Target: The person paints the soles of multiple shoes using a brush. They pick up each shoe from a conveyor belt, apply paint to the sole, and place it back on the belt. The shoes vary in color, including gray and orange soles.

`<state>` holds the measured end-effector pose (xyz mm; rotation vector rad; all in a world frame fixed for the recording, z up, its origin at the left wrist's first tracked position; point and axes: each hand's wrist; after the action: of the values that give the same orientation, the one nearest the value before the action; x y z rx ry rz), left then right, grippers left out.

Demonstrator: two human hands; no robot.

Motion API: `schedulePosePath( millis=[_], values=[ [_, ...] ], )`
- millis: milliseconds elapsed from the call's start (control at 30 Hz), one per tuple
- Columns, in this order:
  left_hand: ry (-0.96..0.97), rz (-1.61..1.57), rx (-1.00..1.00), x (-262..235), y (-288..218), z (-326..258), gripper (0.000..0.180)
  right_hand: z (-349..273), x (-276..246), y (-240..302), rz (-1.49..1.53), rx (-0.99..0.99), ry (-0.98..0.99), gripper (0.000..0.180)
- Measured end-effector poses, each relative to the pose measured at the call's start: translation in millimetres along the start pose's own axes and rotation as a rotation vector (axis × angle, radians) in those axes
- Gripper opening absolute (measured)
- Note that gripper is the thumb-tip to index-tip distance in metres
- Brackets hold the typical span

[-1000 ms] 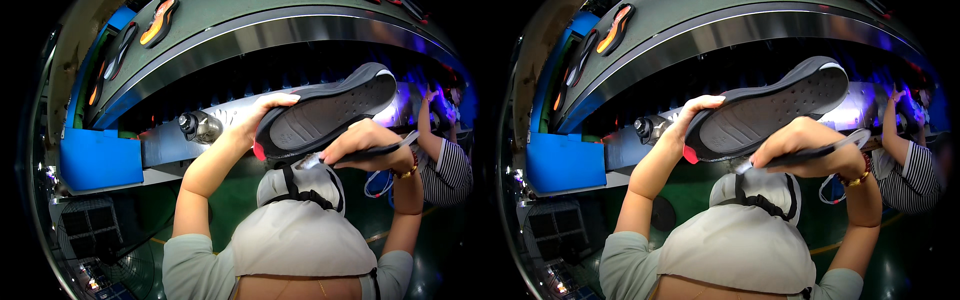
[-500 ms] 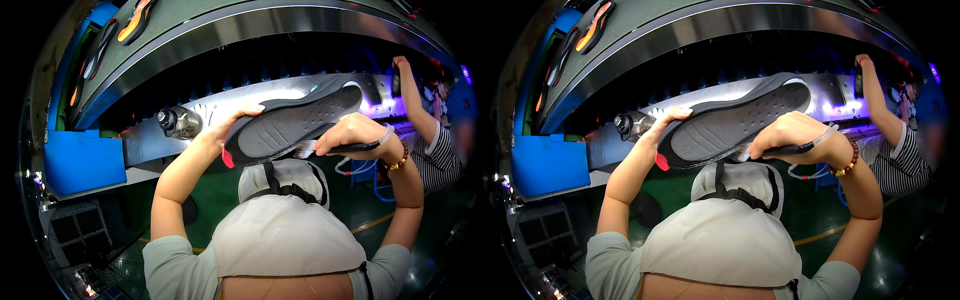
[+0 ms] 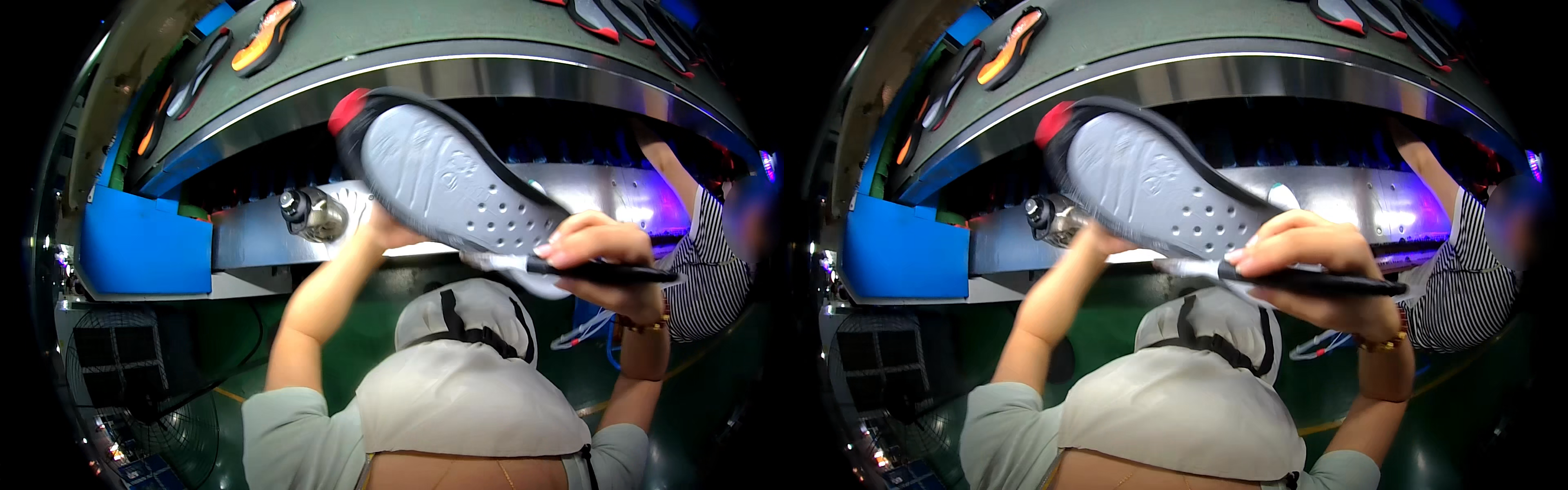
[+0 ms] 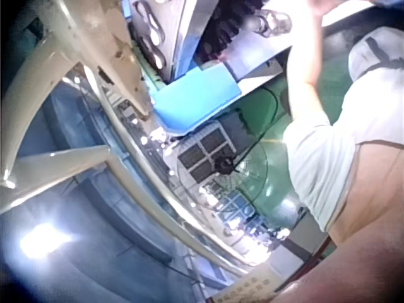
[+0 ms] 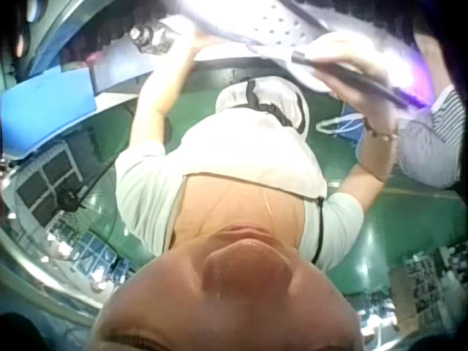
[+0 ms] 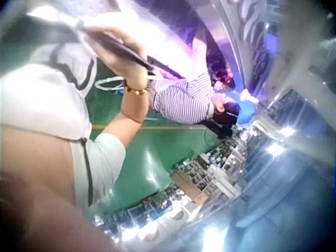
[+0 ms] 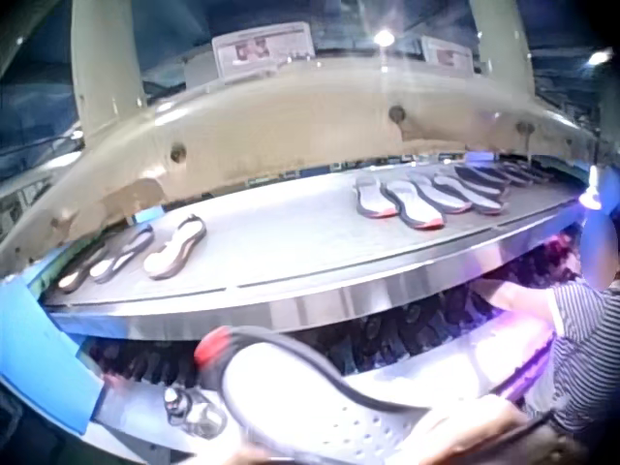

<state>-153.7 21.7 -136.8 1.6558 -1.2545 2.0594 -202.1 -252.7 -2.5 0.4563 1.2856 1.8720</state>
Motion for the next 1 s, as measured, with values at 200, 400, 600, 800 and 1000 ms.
schedulePosePath(
  millis=[200, 400, 600, 800, 1000],
  values=[
    [-0.229, 0.024, -0.065, 1, 53, 51, 0.091, -7, -3, -90, 0.270, 0.258, -0.468, 0.014],
    [-0.289, 0.140, -0.024, 21, 62, 60, 0.086, 9, 9, -98, 0.055, 0.190, -0.630, 0.014],
    [-0.403, 0.205, 0.152, 24, 41, 44, 0.085, -32, 51, -80, -0.348, -0.084, -0.199, 0.014],
    [-0.365, 0.303, 0.153, 58, 45, 47, 0.085, 1, 4, -52, 0.071, 0.104, -0.511, 0.013],
    [-0.366, 0.303, 0.282, 59, 41, 47, 0.080, 2, 20, -49, 0.168, 0.019, -0.063, 0.015]
  ],
)
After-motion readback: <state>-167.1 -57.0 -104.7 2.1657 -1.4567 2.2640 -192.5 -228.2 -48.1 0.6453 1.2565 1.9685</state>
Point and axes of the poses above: each hand's wrist, its own z-axis towards the middle knuckle, its own x-axis out of the palm, y = z × x, and after that the axes turned 14 degrees about z, right-handed
